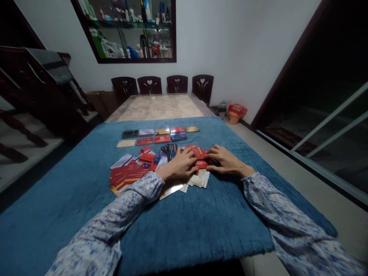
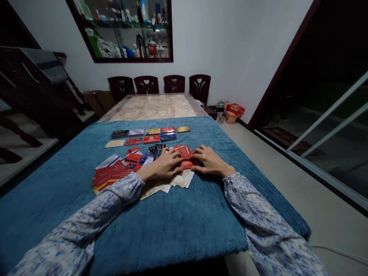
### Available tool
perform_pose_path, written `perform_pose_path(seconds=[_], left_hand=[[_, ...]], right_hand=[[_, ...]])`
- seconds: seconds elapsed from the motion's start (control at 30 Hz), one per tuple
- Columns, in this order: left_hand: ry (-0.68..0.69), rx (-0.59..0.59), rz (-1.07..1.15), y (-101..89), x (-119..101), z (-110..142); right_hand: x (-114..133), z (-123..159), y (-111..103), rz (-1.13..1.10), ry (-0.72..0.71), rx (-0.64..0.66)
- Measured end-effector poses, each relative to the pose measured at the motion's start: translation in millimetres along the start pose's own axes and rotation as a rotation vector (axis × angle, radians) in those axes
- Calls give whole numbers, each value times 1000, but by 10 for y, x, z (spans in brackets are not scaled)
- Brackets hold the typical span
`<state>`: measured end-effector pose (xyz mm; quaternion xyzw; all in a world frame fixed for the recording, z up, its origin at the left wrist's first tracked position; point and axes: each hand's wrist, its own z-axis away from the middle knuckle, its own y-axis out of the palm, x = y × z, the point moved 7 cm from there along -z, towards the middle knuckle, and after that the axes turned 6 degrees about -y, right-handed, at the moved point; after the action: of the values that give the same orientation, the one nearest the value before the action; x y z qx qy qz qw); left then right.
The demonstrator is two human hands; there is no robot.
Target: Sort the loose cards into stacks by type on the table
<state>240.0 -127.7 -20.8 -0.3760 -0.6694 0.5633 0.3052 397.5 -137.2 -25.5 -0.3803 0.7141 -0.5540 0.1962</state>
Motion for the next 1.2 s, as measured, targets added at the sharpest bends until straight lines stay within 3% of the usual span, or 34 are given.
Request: perform_pose_path(seconds=[0.2,0.97,1.2], left_hand=[[-26,48,20,5,-21,-25],[134,11,47,-38,-127,24],[158,-36,34,33,-147,-13]], right_hand=[[38,-14,-2,-35,-26,-2],[103,-19,-34,-81,-68,76],[90,-21,-42,-108,-48,80]])
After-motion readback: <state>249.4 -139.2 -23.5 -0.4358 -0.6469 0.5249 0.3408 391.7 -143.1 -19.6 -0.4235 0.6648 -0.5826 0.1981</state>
